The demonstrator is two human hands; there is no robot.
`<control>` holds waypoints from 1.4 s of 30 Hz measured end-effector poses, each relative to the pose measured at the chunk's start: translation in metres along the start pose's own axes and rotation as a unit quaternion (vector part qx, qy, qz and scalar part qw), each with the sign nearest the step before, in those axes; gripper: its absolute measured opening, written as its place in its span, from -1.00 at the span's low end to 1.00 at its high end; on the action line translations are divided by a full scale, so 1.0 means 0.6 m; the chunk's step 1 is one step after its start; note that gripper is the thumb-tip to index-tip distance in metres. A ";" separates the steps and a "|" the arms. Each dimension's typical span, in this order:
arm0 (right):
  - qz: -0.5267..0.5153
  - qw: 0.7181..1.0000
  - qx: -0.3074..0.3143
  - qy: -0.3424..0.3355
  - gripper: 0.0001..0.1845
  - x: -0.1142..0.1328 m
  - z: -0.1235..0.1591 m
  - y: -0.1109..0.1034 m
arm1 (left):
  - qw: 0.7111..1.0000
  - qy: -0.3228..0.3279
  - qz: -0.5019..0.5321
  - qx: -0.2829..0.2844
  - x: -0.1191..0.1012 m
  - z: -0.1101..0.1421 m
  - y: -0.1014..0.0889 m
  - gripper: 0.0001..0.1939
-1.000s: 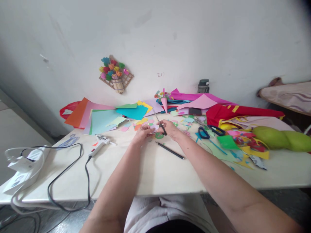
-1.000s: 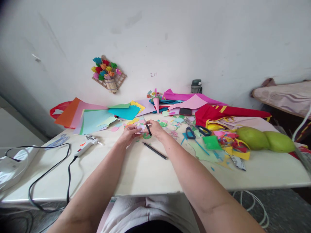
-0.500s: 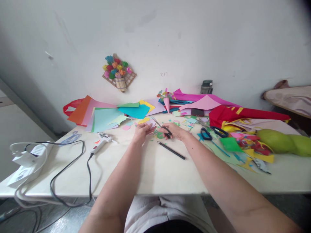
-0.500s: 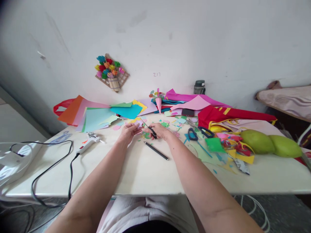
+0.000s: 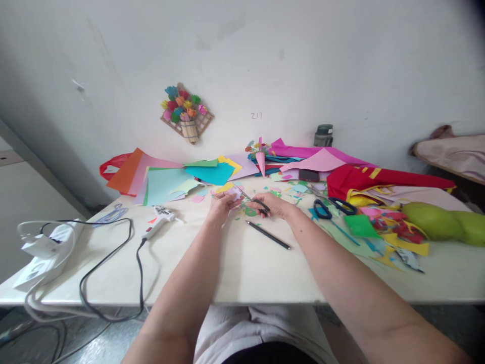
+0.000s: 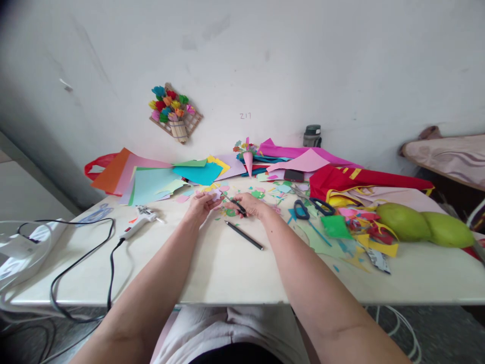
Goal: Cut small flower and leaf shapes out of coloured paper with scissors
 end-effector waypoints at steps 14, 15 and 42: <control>-0.006 1.000 -0.013 0.010 -0.72 0.010 0.010 0.003 | 1.000 -0.014 0.010 0.004 0.001 0.001 0.003 -0.86; -0.008 1.000 -0.014 0.010 -0.72 0.010 0.009 0.003 | 1.000 -0.016 0.009 0.004 0.002 0.001 0.003 -0.87; -0.061 0.998 0.005 -0.024 -0.87 -0.005 -0.007 0.002 | 1.000 -0.018 0.011 0.011 0.003 0.001 0.003 -0.84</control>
Point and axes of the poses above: each hand's wrist, its own z-axis away from the middle knuckle, its own y-axis out of the palm, x = y × z, the point moved 8 cm from there along -z, towards the middle knuckle, and after that the axes turned 6 degrees about -z, right-handed, at the moved point
